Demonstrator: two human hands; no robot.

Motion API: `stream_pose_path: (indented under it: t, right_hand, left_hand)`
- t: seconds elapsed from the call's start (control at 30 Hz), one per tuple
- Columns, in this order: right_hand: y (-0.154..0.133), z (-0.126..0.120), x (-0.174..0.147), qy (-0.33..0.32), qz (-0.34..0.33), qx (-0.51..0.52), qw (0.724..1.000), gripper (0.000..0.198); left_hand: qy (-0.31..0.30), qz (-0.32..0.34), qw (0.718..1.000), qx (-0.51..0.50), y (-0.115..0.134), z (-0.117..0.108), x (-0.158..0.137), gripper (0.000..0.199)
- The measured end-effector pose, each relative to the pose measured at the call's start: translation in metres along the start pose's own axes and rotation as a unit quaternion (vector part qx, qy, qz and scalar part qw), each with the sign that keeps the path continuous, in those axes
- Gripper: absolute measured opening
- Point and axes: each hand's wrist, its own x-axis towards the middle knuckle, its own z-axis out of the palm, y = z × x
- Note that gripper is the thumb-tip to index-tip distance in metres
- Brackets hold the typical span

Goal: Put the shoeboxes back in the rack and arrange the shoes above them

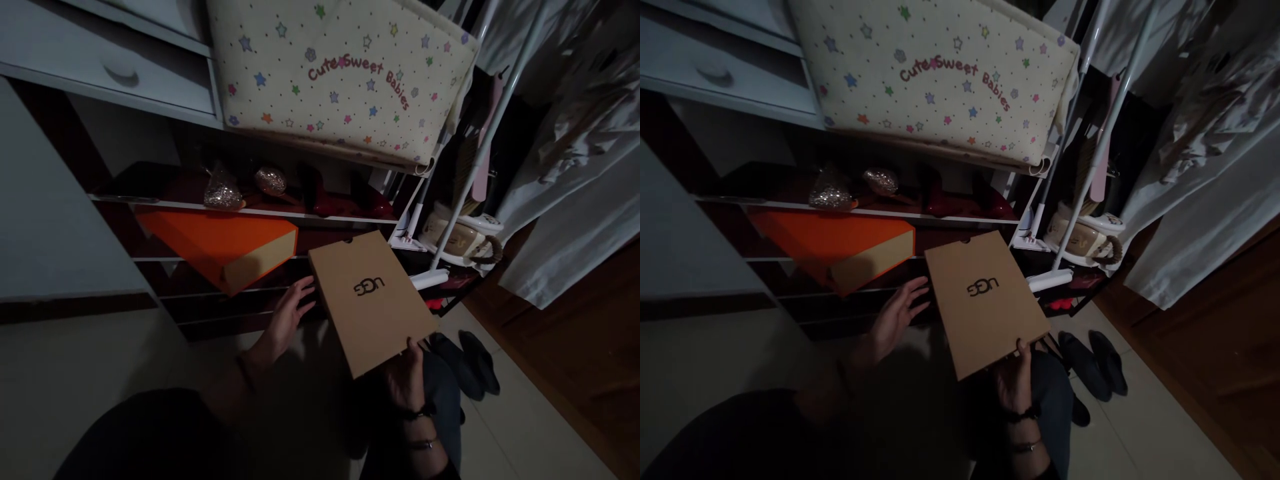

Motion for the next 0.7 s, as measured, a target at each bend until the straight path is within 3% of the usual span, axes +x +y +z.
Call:
stream_pose_path:
  t: [0.1,0.17,0.37,0.57,0.7]
  right_hand:
    - [0.011,0.009,0.010,0.014,0.090,0.093,0.991,0.053]
    - [0.014,0.019,0.016,0.009,0.098,0.106,0.990,0.056]
    - [0.010,0.055,0.044,-0.041,0.080,0.053,0.995,0.059]
    - [0.008,0.104,0.099,-0.069,0.083,0.053,0.993,0.059]
    - [0.006,0.135,0.138,-0.079,0.001,0.004,0.997,0.052]
  left_hand:
    - [-0.025,0.009,1.000,-0.002,0.000,-0.003,0.000,0.032]
    - [-0.038,0.011,0.999,0.001,-0.002,-0.005,0.000,0.032]
    - [-0.046,0.002,0.999,0.003,-0.003,-0.009,0.002,0.034]
    - [-0.041,0.006,0.999,-0.010,0.001,-0.008,0.002,0.034]
    - [-0.029,0.000,0.999,-0.019,0.007,-0.010,0.002,0.030]
